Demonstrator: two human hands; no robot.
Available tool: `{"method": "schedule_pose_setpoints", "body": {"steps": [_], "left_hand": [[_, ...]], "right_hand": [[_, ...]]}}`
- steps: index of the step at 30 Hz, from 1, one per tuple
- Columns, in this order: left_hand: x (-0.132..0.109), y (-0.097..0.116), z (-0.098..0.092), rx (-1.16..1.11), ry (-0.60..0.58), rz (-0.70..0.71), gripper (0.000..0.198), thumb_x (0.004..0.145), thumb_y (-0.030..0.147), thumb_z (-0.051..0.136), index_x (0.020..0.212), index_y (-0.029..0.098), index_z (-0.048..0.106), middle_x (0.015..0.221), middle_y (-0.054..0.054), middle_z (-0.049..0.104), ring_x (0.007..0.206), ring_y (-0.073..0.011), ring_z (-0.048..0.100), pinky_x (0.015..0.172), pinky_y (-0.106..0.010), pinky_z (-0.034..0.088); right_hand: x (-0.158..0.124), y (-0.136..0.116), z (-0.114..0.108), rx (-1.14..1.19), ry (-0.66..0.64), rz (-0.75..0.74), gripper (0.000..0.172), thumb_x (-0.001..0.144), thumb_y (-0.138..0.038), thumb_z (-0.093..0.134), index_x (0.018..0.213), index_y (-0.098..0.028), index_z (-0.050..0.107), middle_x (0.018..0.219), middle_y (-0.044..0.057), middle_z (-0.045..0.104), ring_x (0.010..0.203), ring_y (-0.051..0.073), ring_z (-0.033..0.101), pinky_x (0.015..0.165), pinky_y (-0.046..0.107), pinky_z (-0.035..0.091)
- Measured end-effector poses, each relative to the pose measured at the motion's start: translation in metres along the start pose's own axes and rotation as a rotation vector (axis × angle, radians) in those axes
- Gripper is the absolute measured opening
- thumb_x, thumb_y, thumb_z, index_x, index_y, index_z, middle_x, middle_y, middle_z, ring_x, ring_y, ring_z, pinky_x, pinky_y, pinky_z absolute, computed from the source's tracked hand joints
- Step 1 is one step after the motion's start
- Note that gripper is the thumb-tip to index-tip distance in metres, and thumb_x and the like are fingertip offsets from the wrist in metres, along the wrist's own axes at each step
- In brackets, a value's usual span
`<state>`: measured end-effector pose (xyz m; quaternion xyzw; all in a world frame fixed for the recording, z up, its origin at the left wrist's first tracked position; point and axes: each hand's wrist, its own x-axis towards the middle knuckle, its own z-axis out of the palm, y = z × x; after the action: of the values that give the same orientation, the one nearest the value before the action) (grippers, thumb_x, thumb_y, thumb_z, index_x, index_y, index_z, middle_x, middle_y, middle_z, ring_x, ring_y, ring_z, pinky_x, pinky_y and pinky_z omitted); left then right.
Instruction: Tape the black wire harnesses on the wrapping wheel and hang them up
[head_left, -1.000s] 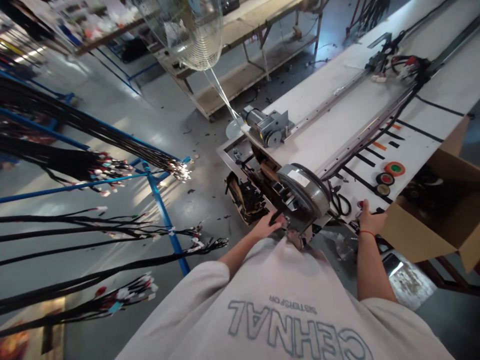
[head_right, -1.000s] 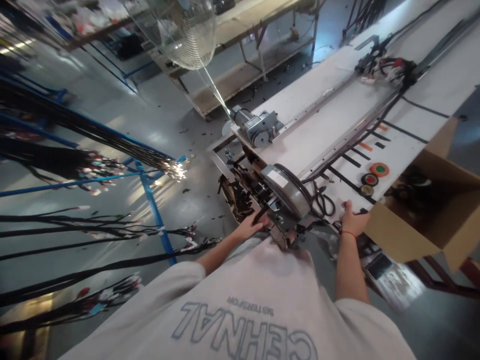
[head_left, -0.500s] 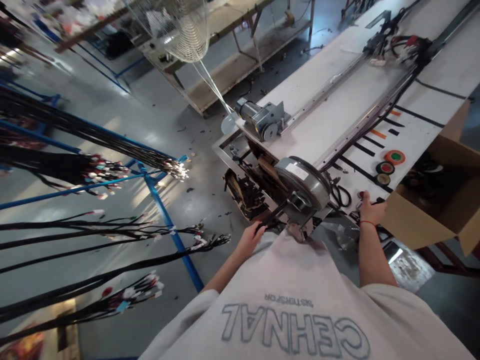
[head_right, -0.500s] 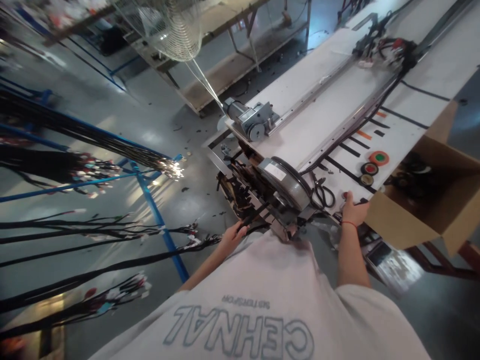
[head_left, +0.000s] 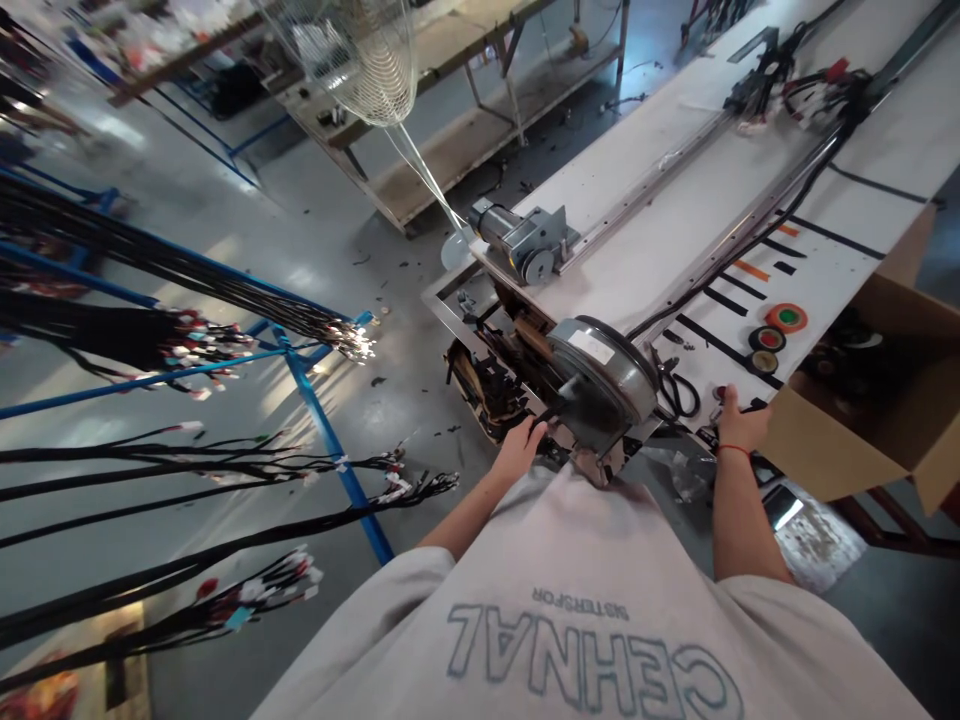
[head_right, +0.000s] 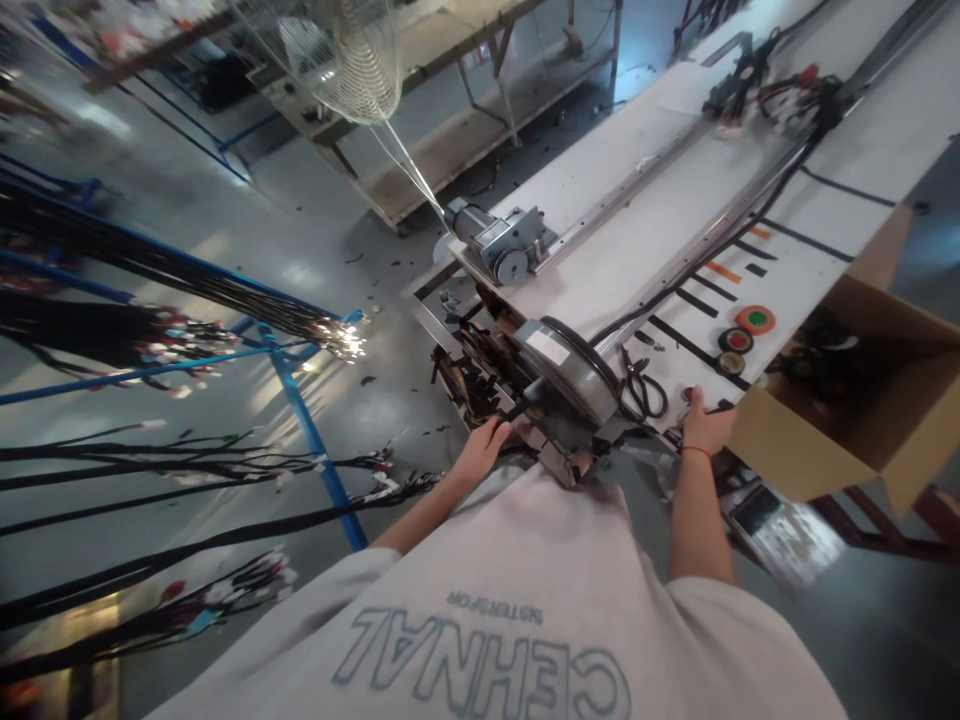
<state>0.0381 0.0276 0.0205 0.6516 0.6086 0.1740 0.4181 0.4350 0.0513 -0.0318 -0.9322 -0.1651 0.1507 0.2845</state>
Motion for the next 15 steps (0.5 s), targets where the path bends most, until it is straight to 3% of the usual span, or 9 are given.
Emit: {"method": "schedule_pose_setpoints", "body": {"steps": [5,8,11,13,15], "left_hand": [[0.014,0.016,0.005,0.021,-0.018,0.03,0.04,0.098,0.049,0.036,0.085,0.018,0.058,0.08,-0.007,0.066,0.079,-0.022,0.062,0.079,-0.034,0.048],[0.025,0.018,0.001,0.051,-0.066,0.045,0.036,0.092,0.048,0.048,0.096,0.016,0.064,0.089,-0.008,0.071,0.082,-0.0219,0.064,0.08,-0.032,0.048],[0.037,0.002,-0.005,0.098,-0.282,0.015,0.034,0.083,0.047,0.06,0.083,0.014,0.069,0.08,-0.005,0.071,0.076,-0.0206,0.064,0.075,-0.029,0.048],[0.043,-0.02,-0.007,0.157,-0.481,-0.054,0.027,0.078,0.041,0.064,0.072,0.015,0.069,0.071,-0.003,0.068,0.071,-0.0196,0.063,0.07,-0.027,0.047],[0.041,-0.045,-0.009,0.247,-0.576,-0.146,0.02,0.073,0.034,0.068,0.065,0.016,0.067,0.064,-0.003,0.065,0.069,-0.0205,0.063,0.068,-0.028,0.046]], "right_hand": [[-0.005,-0.003,-0.002,0.004,0.027,-0.008,0.081,0.082,-0.056,0.066,0.136,-0.002,0.042,0.13,0.03,0.055,0.123,0.043,0.053,0.105,0.055,0.04],[-0.008,-0.005,-0.003,0.0,0.049,0.0,0.079,0.081,-0.057,0.066,0.134,-0.003,0.045,0.129,0.03,0.056,0.121,0.043,0.054,0.103,0.057,0.04],[-0.01,-0.009,-0.004,-0.023,0.049,0.006,0.079,0.082,-0.058,0.065,0.134,-0.002,0.045,0.128,0.03,0.056,0.121,0.043,0.054,0.103,0.057,0.041],[-0.011,-0.01,-0.004,-0.029,0.045,0.003,0.079,0.082,-0.058,0.064,0.134,-0.001,0.046,0.128,0.031,0.056,0.121,0.043,0.054,0.104,0.056,0.04],[-0.011,-0.011,-0.005,-0.026,0.041,-0.005,0.079,0.082,-0.058,0.065,0.134,-0.001,0.045,0.128,0.031,0.056,0.122,0.043,0.053,0.104,0.056,0.04]]}}
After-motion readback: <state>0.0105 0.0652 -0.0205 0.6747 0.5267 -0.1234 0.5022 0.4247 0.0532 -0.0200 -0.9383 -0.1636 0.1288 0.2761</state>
